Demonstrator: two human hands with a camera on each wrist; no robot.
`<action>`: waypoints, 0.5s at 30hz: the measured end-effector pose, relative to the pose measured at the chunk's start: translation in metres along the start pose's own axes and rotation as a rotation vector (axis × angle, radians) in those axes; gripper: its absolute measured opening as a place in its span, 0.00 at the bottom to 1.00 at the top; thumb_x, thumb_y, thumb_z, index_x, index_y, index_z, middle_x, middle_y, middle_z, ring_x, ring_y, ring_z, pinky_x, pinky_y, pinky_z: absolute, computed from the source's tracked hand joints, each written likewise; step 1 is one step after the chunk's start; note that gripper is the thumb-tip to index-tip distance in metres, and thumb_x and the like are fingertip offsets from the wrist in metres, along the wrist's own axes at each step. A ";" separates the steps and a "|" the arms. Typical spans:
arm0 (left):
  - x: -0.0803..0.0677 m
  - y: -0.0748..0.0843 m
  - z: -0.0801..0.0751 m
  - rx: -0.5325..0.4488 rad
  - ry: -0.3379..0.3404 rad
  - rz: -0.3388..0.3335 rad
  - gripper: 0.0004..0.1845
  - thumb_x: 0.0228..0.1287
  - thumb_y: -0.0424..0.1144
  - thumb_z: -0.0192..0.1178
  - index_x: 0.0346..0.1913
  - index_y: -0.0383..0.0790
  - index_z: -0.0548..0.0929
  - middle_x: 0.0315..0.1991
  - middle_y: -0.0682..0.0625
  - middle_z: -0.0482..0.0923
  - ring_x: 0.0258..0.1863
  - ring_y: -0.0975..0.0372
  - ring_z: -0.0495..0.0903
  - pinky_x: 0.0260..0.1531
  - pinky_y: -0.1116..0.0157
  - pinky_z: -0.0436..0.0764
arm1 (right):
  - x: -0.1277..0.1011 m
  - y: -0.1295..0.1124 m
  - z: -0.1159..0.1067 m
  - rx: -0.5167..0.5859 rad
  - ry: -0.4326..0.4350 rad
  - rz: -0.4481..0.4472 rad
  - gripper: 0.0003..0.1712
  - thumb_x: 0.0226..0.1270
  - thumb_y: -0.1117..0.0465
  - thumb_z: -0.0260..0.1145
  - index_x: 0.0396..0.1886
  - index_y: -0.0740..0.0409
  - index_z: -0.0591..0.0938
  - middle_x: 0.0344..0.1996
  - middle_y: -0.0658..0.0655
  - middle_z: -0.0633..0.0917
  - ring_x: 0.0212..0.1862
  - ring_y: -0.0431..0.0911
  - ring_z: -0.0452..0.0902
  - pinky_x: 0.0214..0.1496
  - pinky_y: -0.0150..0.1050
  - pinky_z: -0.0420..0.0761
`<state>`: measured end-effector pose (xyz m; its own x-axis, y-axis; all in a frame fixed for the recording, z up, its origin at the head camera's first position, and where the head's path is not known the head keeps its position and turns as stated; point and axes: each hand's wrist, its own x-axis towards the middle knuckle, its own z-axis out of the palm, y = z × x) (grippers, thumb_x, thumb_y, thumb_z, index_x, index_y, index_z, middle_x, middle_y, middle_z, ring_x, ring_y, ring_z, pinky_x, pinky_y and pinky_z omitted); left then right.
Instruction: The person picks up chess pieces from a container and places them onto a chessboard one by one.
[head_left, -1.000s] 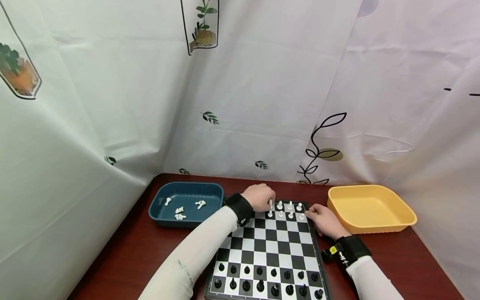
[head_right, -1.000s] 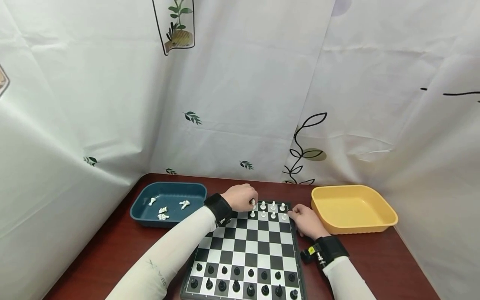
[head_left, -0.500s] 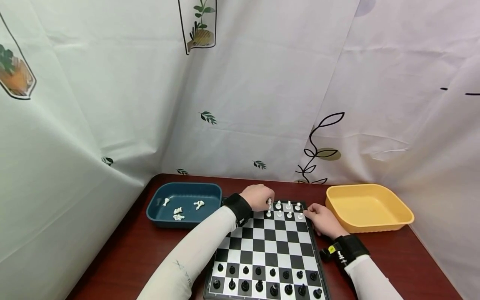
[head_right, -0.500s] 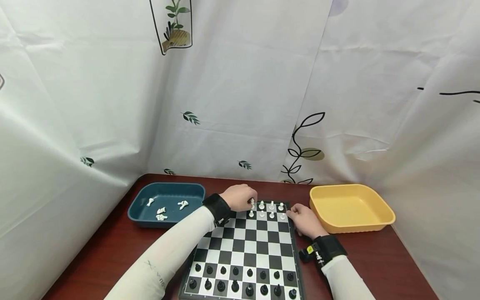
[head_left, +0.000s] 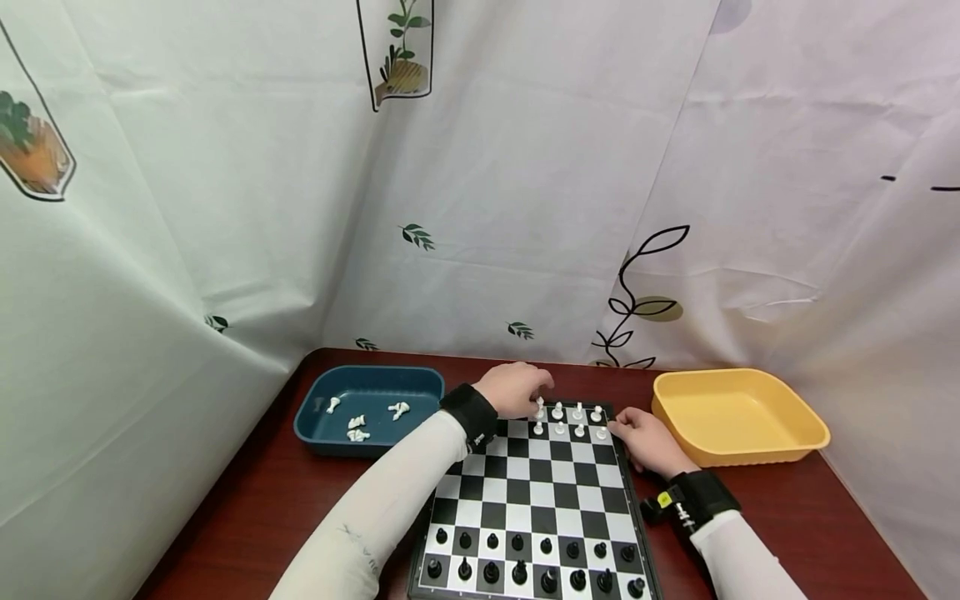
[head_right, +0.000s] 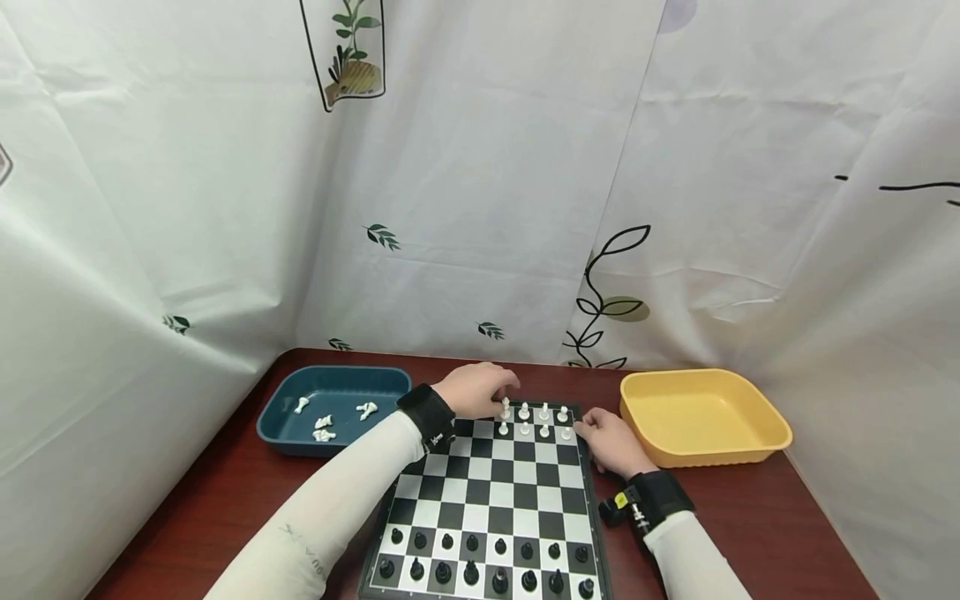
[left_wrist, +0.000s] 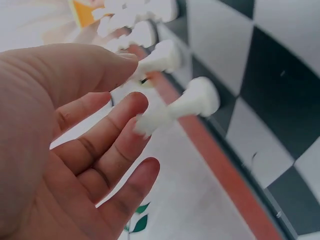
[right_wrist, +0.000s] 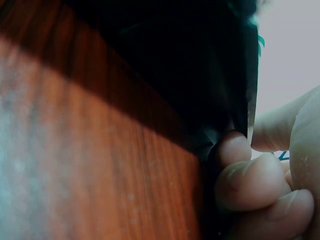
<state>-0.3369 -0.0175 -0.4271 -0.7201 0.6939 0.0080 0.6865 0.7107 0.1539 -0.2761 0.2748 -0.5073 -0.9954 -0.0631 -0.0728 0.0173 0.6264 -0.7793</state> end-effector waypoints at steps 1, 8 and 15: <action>-0.002 -0.001 -0.003 -0.016 0.007 -0.002 0.24 0.76 0.38 0.71 0.72 0.49 0.86 0.51 0.55 0.88 0.50 0.63 0.84 0.47 0.64 0.81 | 0.000 0.000 0.000 -0.002 -0.002 0.001 0.12 0.85 0.57 0.62 0.41 0.61 0.79 0.16 0.54 0.76 0.13 0.47 0.72 0.18 0.40 0.73; -0.023 -0.012 -0.025 -0.102 0.084 -0.019 0.22 0.79 0.38 0.70 0.71 0.45 0.85 0.49 0.53 0.87 0.47 0.62 0.83 0.48 0.63 0.82 | -0.001 0.000 0.001 -0.001 -0.010 0.021 0.12 0.86 0.57 0.61 0.42 0.61 0.79 0.16 0.53 0.76 0.13 0.47 0.72 0.18 0.40 0.73; -0.053 -0.032 -0.045 -0.133 0.226 -0.039 0.20 0.81 0.40 0.69 0.70 0.45 0.86 0.49 0.53 0.87 0.44 0.62 0.83 0.46 0.60 0.83 | -0.001 -0.002 0.001 0.000 0.000 0.016 0.11 0.85 0.57 0.62 0.42 0.61 0.79 0.15 0.53 0.75 0.13 0.47 0.72 0.18 0.40 0.73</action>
<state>-0.3254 -0.0824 -0.3882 -0.7606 0.6116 0.2179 0.6489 0.7046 0.2871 -0.2747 0.2731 -0.5066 -0.9950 -0.0525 -0.0853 0.0336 0.6272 -0.7781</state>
